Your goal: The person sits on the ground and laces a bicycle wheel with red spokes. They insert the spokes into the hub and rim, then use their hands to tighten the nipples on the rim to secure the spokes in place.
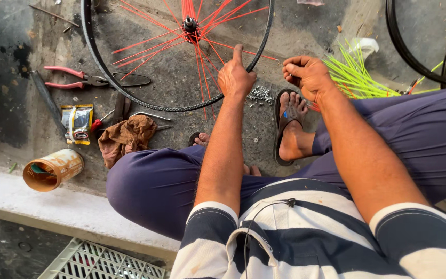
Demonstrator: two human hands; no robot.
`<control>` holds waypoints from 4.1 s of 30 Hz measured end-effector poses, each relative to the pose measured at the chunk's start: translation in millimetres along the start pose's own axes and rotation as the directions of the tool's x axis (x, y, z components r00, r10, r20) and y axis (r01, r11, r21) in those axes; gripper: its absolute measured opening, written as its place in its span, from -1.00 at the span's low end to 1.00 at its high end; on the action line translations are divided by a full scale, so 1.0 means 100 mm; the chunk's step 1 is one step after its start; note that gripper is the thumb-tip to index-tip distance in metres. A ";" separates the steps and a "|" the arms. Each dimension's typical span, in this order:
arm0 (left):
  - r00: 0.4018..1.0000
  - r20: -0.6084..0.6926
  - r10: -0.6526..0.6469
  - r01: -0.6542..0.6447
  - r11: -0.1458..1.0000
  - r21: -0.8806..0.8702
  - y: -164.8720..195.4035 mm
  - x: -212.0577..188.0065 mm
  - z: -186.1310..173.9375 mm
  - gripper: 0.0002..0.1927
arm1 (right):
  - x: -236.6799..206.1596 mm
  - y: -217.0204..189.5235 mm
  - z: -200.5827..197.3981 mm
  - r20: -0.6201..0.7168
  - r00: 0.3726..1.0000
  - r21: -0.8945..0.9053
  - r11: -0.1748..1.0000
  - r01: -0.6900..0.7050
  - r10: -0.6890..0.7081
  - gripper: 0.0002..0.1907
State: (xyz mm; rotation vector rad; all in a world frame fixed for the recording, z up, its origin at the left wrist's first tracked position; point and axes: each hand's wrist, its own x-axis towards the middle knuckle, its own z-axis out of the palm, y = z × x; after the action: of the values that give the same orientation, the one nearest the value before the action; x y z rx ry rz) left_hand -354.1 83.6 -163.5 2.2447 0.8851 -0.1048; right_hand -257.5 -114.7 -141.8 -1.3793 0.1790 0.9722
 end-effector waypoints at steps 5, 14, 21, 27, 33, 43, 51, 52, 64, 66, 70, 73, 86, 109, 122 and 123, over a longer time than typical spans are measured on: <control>1.000 -0.002 -0.011 0.011 1.000 -0.008 0.02 0.20 0.12 -0.14 | 0.34 0.16 -0.06 -0.040 0.999 0.046 0.999 -0.004 0.006 -0.89; 0.999 0.028 -0.042 0.041 0.999 0.013 -0.02 0.32 0.37 -0.15 | 0.53 0.18 -0.04 -0.115 0.993 0.091 0.995 0.050 -0.039 -0.90; 0.997 0.060 -0.048 0.046 0.998 0.037 -0.07 0.34 0.57 -0.14 | 0.67 0.33 -0.01 -0.194 0.976 -0.011 0.995 0.099 -0.100 -0.90; 0.996 0.070 -0.061 0.058 0.997 0.046 -0.04 0.34 0.68 -0.12 | 0.75 0.45 -0.20 -0.241 0.963 0.021 0.991 0.132 -0.123 -0.90; 0.995 0.061 -0.073 0.071 0.997 0.038 0.01 0.30 0.85 -0.11 | 0.76 0.55 -0.39 -0.207 0.969 0.037 0.989 0.143 -0.133 -0.90; 0.999 0.004 -0.038 0.038 0.999 -0.016 0.01 0.25 1.08 -0.16 | 0.87 0.71 -0.52 -0.267 0.963 -0.134 0.991 0.002 -0.038 -0.62; 0.999 -0.004 -0.042 0.042 0.998 -0.043 0.01 0.16 1.21 -0.19 | 0.89 0.83 -0.67 -0.222 0.972 -0.238 0.971 0.025 -0.079 -0.68; 0.999 -0.011 -0.041 0.040 0.998 -0.043 0.01 0.15 1.23 -0.20 | 0.89 0.83 -0.68 -0.226 0.970 -0.198 0.979 0.048 -0.093 -0.73; 0.999 -0.035 -0.029 0.027 0.999 -0.042 -0.10 0.15 1.45 -0.17 | 0.89 0.97 -0.81 -0.189 0.970 0.100 0.980 0.174 -0.153 -0.87; 0.999 -0.018 -0.041 0.040 0.998 -0.040 -0.11 0.11 1.48 -0.17 | 0.86 1.02 -0.82 -0.204 0.964 0.066 0.980 0.187 -0.170 -0.89; 0.998 0.002 -0.059 0.059 0.997 -0.044 -0.15 0.04 1.52 -0.17 | 0.82 1.10 -0.82 -0.215 0.960 0.017 0.982 0.188 -0.180 -0.89; 0.998 0.001 -0.056 0.056 0.998 -0.033 -0.18 0.01 1.55 -0.17 | 0.81 1.16 -0.84 -0.211 0.957 0.001 0.979 0.203 -0.198 -0.89; 0.995 0.038 -0.094 0.094 0.996 -0.003 -0.24 -0.08 1.74 -0.10 | 0.77 1.36 -0.97 -0.219 0.957 -0.005 0.981 0.193 -0.190 -0.88; 0.997 0.004 -0.078 0.078 0.996 -0.037 -0.20 -0.19 2.03 -0.13 | 0.92 1.54 -1.16 -0.316 0.946 -0.220 0.976 -0.004 -0.068 -0.44; 0.996 0.001 -0.086 0.086 0.996 -0.036 -0.13 -0.25 2.18 -0.13 | 0.88 1.61 -1.34 -0.228 0.958 -0.223 0.967 0.125 -0.177 -0.48; 0.996 0.004 -0.090 0.090 0.995 -0.041 -0.12 -0.25 2.19 -0.12 | 0.87 1.60 -1.34 -0.173 0.944 -0.260 0.938 0.231 -0.281 -0.51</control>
State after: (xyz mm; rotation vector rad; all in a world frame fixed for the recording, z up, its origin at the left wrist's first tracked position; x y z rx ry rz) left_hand -342.9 -65.7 -325.8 2.1669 0.9792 -0.1295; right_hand -254.0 -208.8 -347.8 -1.6779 0.0355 0.6436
